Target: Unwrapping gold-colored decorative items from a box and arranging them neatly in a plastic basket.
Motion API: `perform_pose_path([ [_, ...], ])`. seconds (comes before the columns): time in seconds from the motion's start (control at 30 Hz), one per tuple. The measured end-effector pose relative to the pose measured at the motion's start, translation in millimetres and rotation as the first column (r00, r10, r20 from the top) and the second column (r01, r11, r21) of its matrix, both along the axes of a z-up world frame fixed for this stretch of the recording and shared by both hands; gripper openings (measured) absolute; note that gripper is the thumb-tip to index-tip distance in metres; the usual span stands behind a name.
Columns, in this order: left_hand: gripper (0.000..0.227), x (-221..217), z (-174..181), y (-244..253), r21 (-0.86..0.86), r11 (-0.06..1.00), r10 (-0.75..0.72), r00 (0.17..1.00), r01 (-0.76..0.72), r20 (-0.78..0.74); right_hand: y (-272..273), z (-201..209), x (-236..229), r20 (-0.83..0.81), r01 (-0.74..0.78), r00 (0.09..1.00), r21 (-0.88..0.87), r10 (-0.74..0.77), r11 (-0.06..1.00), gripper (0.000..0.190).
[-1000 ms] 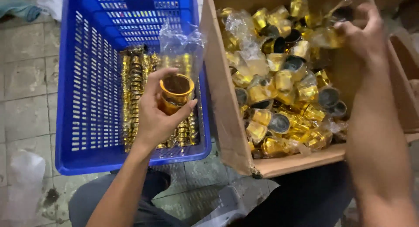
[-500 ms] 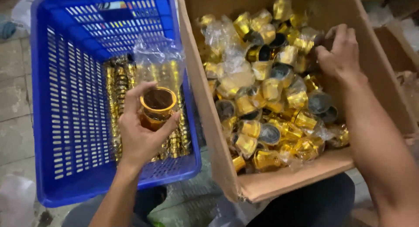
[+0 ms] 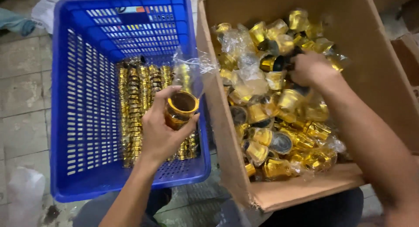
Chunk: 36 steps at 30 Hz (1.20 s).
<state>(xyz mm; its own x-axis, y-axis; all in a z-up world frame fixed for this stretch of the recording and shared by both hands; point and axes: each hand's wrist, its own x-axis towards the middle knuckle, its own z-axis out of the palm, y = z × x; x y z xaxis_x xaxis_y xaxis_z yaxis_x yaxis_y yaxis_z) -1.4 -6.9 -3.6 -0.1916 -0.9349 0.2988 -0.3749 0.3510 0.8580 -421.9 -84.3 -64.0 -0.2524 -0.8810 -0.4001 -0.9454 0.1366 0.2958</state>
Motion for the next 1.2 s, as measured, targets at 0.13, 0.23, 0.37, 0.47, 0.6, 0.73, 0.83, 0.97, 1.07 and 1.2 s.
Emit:
perform_pose_path([
  [0.13,0.057,5.6,3.3,0.8,0.035,0.997,-0.076,0.997,0.075,0.034,40.6,130.2,76.0,0.197,0.313,0.905,0.289,-0.376,0.905,0.028],
  [0.23,0.059,4.3,5.5,2.9,0.03,0.997,-0.069,0.997,0.068,0.026,58.8,148.5,62.4,0.165,0.288,0.911,0.402,-0.378,0.869,0.033],
  [0.37,0.06,-0.3,-5.2,3.4,-0.07,0.995,-0.072,0.996,0.075,0.046,68.8,157.4,29.8,0.354,0.158,0.927,-0.08,-0.12,0.984,0.031],
  [0.47,0.06,-4.8,-13.6,2.3,-0.103,0.992,-0.067,0.997,0.071,0.036,73.4,169.9,37.3,0.445,-0.107,0.763,-0.629,0.469,0.77,0.027],
  [0.6,0.067,-6.7,-23.3,-2.6,-0.159,0.987,0.022,0.996,-0.008,0.09,88.2,206.7,123.6,0.521,-0.113,0.555,-0.725,0.648,0.679,0.038],
  [0.73,0.073,-3.3,-31.4,-5.4,-0.273,0.962,0.041,0.989,-0.001,0.14,98.2,189.5,171.0,0.573,0.053,0.471,-0.777,0.67,0.627,0.032],
  [0.83,0.074,-4.1,-40.5,-6.4,-0.376,0.927,0.065,0.98,0.011,0.189,97.2,168.2,180.1,0.601,0.161,0.377,-0.792,0.705,0.589,0.027],
  [0.97,0.069,-6.9,-41.1,-6.2,-0.499,0.866,0.117,0.961,0.025,0.252,97.7,155.6,184.8,0.564,0.104,0.445,-0.804,0.695,0.586,0.029],
  [1.07,0.06,-11.4,-46.9,-5.4,-0.557,0.83,0.173,0.949,0.004,0.264,100.8,149.2,186.8,0.588,0.072,0.41,-0.783,0.697,0.618,0.03],
  [1.2,0.063,-14.5,-47.4,-1.7,-0.496,0.868,0.148,0.958,-0.007,0.245,102.7,156.3,191.8,0.666,0.058,0.239,-0.736,0.706,0.675,0.041],
])
